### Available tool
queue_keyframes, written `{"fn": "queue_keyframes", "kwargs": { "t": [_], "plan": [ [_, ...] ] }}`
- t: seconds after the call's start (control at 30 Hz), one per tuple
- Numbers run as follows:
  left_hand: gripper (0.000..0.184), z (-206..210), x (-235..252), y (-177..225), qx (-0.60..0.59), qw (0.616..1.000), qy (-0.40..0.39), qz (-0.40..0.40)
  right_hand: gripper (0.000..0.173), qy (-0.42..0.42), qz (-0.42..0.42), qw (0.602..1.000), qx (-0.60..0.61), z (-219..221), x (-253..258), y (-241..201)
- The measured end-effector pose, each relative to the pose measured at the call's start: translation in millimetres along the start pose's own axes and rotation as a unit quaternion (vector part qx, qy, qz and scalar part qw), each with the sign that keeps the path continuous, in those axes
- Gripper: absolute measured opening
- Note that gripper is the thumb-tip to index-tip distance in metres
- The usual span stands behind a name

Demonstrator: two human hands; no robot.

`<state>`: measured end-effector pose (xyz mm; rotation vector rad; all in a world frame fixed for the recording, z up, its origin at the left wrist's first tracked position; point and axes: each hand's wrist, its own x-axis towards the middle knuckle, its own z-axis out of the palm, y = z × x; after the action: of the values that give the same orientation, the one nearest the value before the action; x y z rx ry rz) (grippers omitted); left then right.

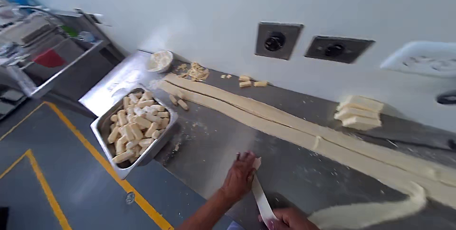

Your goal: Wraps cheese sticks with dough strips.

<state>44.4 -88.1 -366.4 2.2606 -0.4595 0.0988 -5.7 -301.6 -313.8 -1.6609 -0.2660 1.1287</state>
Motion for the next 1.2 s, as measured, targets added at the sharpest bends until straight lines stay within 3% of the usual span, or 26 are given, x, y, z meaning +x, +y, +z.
{"fn": "queue_keyframes", "kwargs": {
  "t": [0.07, 0.17, 0.27, 0.37, 0.47, 0.6, 0.73, 0.9, 0.97, 1.07, 1.13, 1.2],
  "plan": [
    [0.051, 7, 1, 1, -0.026, 1.0, -0.004, -0.014, 0.03, 0.027, 0.039, 0.995, 0.088, -2, 1, -5],
    [0.045, 12, 1, 7, -0.027, 0.999, 0.004, -0.02, 0.03, 0.084, 0.098, 0.977, 0.169, -8, 5, -6],
    [0.038, 9, -2, 1, 0.025, 0.998, -0.001, 0.056, 0.029, 0.108, 0.123, 0.966, 0.199, -16, 9, -7],
    [0.037, 1, -5, 2, 0.0, 0.999, -0.019, 0.034, 0.03, 0.115, 0.131, 0.963, 0.204, -21, 10, -8],
    [0.051, 5, -8, 1, -0.001, 1.0, -0.022, 0.019, 0.029, 0.118, 0.131, 0.963, 0.202, -25, 11, -9],
    [0.03, 6, -4, 4, -0.003, 1.0, 0.005, 0.024, 0.032, 0.096, 0.13, 0.976, 0.144, -26, 10, -4],
    [0.034, 1, -18, 5, 0.009, 0.996, -0.045, 0.075, 0.032, 0.054, 0.125, 0.985, 0.104, -27, 14, -10],
    [0.028, -2, -28, 26, -0.062, 0.997, -0.046, -0.015, 0.017, -0.038, 0.127, 0.973, 0.188, -28, 35, -16],
    [0.026, -6, -26, 38, -0.132, 0.985, -0.033, -0.107, 0.02, -0.042, 0.131, 0.977, 0.164, -28, 41, -21],
    [0.037, -31, -3, 45, -0.314, 0.902, -0.045, -0.294, 0.032, -0.022, 0.092, 0.994, 0.055, -30, 44, -28],
    [0.047, -51, 13, 40, -0.39, 0.844, -0.094, -0.356, 0.041, 0.031, 0.044, 0.997, -0.048, -32, 46, -39],
    [0.047, -68, 26, 33, -0.424, 0.813, -0.149, -0.371, 0.043, 0.054, 0.018, 0.989, -0.135, -35, 50, -60]
  ]
}}
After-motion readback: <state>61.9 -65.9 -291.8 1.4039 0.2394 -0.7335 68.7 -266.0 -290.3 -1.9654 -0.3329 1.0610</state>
